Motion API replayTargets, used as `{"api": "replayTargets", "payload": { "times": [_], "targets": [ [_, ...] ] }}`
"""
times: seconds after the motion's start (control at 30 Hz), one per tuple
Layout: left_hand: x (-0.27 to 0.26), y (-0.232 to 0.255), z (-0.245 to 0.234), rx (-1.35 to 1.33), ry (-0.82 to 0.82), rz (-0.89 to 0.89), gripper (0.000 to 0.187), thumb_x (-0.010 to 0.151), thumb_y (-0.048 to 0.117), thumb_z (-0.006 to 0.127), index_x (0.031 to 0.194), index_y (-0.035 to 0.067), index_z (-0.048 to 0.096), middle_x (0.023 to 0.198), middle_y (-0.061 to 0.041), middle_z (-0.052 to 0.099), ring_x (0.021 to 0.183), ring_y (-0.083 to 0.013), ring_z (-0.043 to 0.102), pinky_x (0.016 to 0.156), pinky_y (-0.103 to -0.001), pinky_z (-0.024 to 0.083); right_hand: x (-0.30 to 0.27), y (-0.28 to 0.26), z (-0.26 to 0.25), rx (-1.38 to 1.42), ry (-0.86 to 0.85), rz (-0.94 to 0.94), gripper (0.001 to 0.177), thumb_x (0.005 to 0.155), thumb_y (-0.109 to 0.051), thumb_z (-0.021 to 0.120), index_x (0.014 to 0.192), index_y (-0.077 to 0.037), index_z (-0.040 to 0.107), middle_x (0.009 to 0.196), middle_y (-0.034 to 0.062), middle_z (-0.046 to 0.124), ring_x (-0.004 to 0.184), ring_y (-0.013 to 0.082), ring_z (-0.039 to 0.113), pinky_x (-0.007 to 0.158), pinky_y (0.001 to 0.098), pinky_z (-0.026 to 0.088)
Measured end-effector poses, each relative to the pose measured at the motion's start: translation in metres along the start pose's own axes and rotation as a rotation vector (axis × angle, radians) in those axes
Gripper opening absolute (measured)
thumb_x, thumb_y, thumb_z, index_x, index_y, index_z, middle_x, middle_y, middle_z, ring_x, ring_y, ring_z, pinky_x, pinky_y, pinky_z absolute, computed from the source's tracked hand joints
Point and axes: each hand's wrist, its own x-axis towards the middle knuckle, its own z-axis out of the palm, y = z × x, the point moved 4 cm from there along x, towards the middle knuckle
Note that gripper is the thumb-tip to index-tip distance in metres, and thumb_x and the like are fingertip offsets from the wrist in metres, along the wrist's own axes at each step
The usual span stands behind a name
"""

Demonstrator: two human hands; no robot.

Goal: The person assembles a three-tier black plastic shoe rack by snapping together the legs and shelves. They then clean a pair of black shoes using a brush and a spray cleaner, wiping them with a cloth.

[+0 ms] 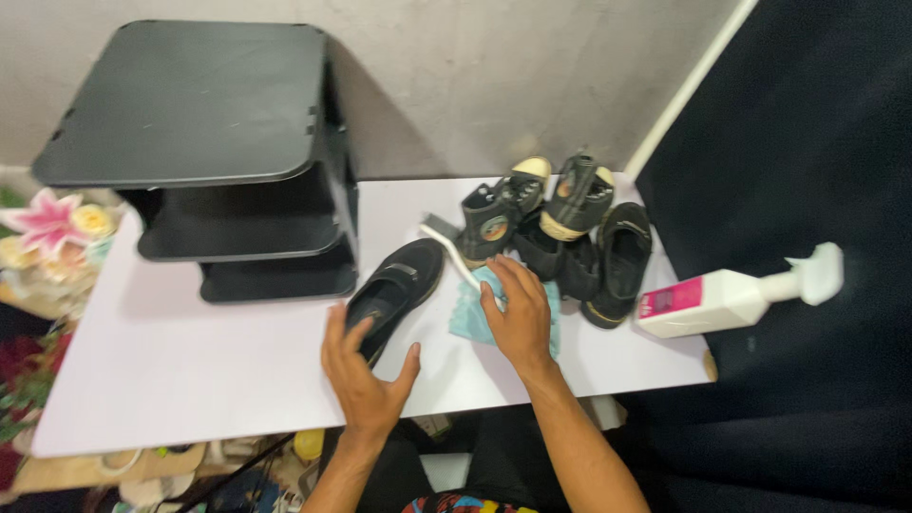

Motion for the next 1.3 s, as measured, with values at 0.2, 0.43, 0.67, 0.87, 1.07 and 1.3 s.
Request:
{"api": "replayTargets", "payload": {
  "times": [0.2, 0.43, 0.67, 0.87, 1.07, 1.3],
  "targets": [
    [0.026, 0.086, 0.072, -0.292, -0.261, 0.144, 0.061, 0.091, 0.022, 0.072, 0.14, -0.005, 0.048, 0.162, -0.027, 0.033, 0.153, -0.0441, 0.03, 0.123, -0.055, 0.024, -0.017, 0.04, -0.09, -0.076, 0.561, 0.179, 0.031, 0.095, -0.006, 0.071, 0.124, 0.0, 0.066, 0.138, 0.0171, 0.057, 0.13, 0.0332, 0.057, 0.11, 0.0428, 0.047],
    [0.037, 0.18, 0.164, -0.546, -0.486, 0.209, 0.059, 0.102, 0.019, 0.057, 0.152, -0.006, 0.04, 0.166, -0.026, 0.031, 0.157, -0.041, 0.025, 0.125, -0.052, 0.023, -0.038, 0.112, -0.171, -0.317, 0.873, 0.316, 0.056, 0.097, 0.0, 0.069, 0.147, -0.002, 0.044, 0.155, 0.0248, 0.04, 0.144, 0.0391, 0.045, 0.112, 0.0478, 0.044],
    [0.036, 0.188, 0.183, -0.592, -0.53, 0.128, 0.058, 0.102, 0.023, 0.058, 0.151, -0.004, 0.041, 0.165, -0.025, 0.032, 0.156, -0.0401, 0.026, 0.125, -0.05, 0.024, -0.018, 0.172, -0.197, 0.236, 0.742, 0.353, 0.075, 0.105, -0.006, 0.063, 0.163, -0.004, 0.015, 0.162, 0.0284, 0.037, 0.145, 0.0373, 0.053, 0.119, 0.0415, 0.048],
    [0.046, 0.138, 0.133, -0.569, -0.455, 0.056, 0.056, 0.099, 0.02, 0.065, 0.148, 0.0, 0.047, 0.164, -0.022, 0.036, 0.155, -0.0395, 0.031, 0.124, -0.05, 0.029, 0.0, 0.124, -0.18, -0.073, 0.387, 0.279, 0.062, 0.102, -0.008, 0.07, 0.158, -0.005, 0.044, 0.147, 0.018, 0.062, 0.131, 0.0322, 0.066, 0.105, 0.0398, 0.052],
    [0.065, 0.056, 0.038, -0.242, -0.181, 0.066, 0.051, 0.093, 0.018, 0.072, 0.139, 0.001, 0.056, 0.151, -0.019, 0.055, 0.145, -0.0364, 0.051, 0.119, -0.044, 0.041, 0.019, 0.068, -0.17, -0.01, 0.312, -0.062, 0.039, 0.111, -0.011, 0.067, 0.143, -0.003, 0.047, 0.147, 0.0208, 0.059, 0.133, 0.0275, 0.061, 0.109, 0.0339, 0.052],
    [0.057, -0.019, -0.014, 0.38, -0.331, -0.149, 0.086, 0.068, 0.048, 0.087, 0.126, -0.008, 0.059, 0.123, -0.028, 0.065, 0.109, -0.0413, 0.067, 0.084, -0.048, 0.055, 0.023, 0.069, -0.109, 0.695, -0.074, 0.272, 0.041, 0.115, -0.035, 0.054, 0.137, -0.003, 0.041, 0.117, 0.0139, 0.057, 0.099, 0.0114, 0.054, 0.085, 0.0282, 0.049]
  ]
}}
